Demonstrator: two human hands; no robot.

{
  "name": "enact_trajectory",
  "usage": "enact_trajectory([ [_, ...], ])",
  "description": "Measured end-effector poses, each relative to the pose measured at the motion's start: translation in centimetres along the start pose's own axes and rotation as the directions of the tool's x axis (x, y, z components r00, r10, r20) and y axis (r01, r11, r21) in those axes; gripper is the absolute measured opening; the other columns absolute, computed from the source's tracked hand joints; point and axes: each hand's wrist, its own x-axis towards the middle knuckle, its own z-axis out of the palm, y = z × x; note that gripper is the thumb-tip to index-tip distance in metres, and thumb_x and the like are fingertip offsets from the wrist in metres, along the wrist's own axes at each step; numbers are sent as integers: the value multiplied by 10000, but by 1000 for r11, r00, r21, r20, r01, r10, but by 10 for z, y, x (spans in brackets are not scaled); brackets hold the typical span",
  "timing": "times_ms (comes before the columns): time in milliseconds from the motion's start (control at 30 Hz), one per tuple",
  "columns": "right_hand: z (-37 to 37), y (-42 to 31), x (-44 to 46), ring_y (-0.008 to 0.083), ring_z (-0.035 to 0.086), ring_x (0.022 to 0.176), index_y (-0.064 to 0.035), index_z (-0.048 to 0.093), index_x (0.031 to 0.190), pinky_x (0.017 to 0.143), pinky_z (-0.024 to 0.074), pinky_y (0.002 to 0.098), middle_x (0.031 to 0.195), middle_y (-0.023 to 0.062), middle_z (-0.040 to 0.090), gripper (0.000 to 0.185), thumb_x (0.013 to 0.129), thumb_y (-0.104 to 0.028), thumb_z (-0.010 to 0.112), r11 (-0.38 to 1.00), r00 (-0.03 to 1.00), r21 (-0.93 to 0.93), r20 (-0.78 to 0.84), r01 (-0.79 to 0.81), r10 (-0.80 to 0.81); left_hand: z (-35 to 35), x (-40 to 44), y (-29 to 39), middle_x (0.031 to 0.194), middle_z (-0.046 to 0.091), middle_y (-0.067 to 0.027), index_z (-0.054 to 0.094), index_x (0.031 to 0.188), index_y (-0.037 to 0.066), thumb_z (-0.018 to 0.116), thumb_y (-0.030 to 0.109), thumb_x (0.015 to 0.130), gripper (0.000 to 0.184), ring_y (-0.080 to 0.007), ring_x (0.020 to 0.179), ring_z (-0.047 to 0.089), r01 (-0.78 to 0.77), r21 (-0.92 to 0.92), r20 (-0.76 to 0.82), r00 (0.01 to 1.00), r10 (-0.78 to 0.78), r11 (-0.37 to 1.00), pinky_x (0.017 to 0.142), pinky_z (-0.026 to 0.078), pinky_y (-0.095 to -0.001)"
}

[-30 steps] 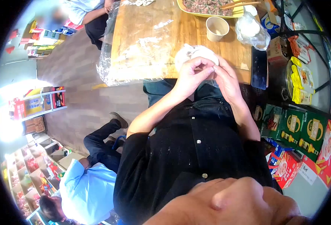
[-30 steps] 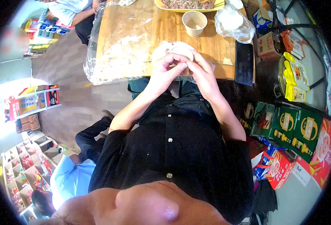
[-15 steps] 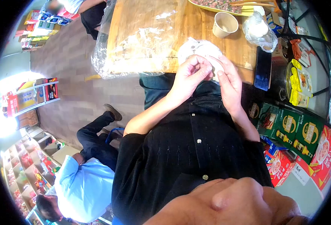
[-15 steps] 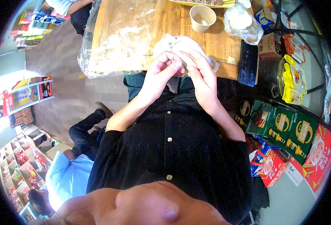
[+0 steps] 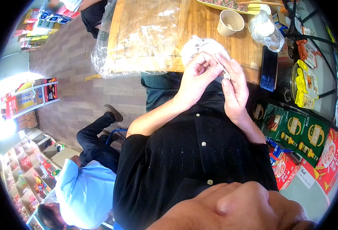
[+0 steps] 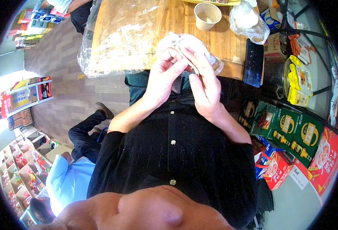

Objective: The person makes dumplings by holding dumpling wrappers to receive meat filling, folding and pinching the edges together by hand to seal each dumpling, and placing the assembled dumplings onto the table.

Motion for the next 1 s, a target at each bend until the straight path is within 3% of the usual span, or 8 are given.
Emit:
enact_trajectory([
  [400, 1, 3, 1, 330, 386, 1317, -33, 190, 1453, 1092, 281, 416, 1419, 267, 360, 541, 950, 4, 386, 998, 999, 43, 8, -38, 37, 5, -3, 4, 903, 540, -14, 486, 954, 57, 652, 34, 864, 191, -70, 827, 538, -26, 13, 12, 1000, 26, 1000, 759, 466, -224],
  [467, 2, 4, 2, 330, 377, 1327, 19, 189, 1436, 1092, 289, 404, 1415, 255, 371, 599, 886, 109, 406, 1000, 1000, 28, 4, -11, 11, 6, -2, 2, 902, 561, -18, 458, 976, 87, 657, 32, 855, 239, -82, 826, 536, -65, -23, 19, 998, 65, 998, 750, 435, -223],
  [700, 4, 5, 2, 332, 377, 1327, 16, 171, 1439, 1092, 291, 410, 1420, 262, 357, 625, 872, 123, 413, 996, 1000, 86, -7, 9, -9, 4, -2, 2, 938, 526, -36, 435, 996, 62, 653, -12, 842, 277, -83, 835, 544, -49, -14, 38, 998, 49, 999, 761, 477, -233],
  [1000, 4, 3, 3, 332, 372, 1331, 17, 177, 1437, 1099, 277, 411, 1421, 255, 360, 638, 856, 135, 414, 1000, 1000, 20, 2, -9, 9, 5, -1, 0, 932, 523, -37, 434, 991, 60, 659, -9, 838, 280, -83, 839, 540, -74, -24, 27, 997, 75, 997, 754, 477, -231],
])
